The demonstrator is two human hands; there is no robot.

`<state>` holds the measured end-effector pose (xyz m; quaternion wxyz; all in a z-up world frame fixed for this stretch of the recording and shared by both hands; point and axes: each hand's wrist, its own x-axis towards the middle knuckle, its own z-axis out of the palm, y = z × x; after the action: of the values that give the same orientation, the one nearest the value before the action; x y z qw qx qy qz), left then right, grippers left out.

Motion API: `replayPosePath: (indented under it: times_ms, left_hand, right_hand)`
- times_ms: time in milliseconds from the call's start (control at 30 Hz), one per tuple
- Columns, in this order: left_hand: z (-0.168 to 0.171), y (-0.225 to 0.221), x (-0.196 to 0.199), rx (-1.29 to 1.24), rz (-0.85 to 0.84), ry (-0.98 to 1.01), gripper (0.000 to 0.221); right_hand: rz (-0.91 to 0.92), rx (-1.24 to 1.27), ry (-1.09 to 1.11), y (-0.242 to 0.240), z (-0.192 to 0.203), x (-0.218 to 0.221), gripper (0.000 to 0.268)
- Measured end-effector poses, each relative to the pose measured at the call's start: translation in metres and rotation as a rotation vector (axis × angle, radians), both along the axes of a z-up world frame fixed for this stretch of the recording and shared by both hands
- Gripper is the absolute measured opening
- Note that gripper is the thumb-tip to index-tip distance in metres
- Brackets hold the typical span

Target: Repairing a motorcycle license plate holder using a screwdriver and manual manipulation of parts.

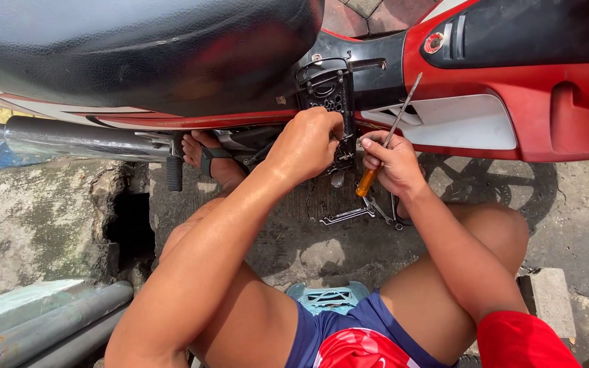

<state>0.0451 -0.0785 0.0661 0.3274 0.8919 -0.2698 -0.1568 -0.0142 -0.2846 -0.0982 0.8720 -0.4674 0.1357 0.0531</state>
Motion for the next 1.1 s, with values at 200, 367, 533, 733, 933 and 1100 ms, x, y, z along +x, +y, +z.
replayPosePath:
  times_ms: [200,367,533,733,933,1100]
  left_hand:
    - [-0.013,-0.013,0.009,0.014,-0.013,0.012,0.014]
    - [-0.011,-0.024,0.011,0.078,-0.023,0.032,0.012]
    - [-0.022,-0.029,0.014,0.111,-0.029,0.063,0.009]
    - [-0.029,-0.041,0.013,0.164,-0.061,0.103,0.008]
    - [-0.026,-0.053,0.009,0.179,-0.080,0.067,0.008]
    - [-0.030,-0.057,0.008,0.193,-0.052,0.071,0.010]
  right_hand:
    - [-0.010,0.008,0.021,-0.002,-0.009,0.007,0.013]
    - [-0.013,0.034,0.021,-0.006,-0.007,0.011,0.014]
    - [-0.011,0.070,0.021,-0.008,-0.003,0.006,0.012]
    - [0.072,0.137,-0.015,-0.012,0.004,0.003,0.009]
    - [0.131,0.207,-0.040,-0.016,0.002,0.004,0.005]
    - [0.129,0.223,-0.056,-0.013,0.016,0.005,0.003]
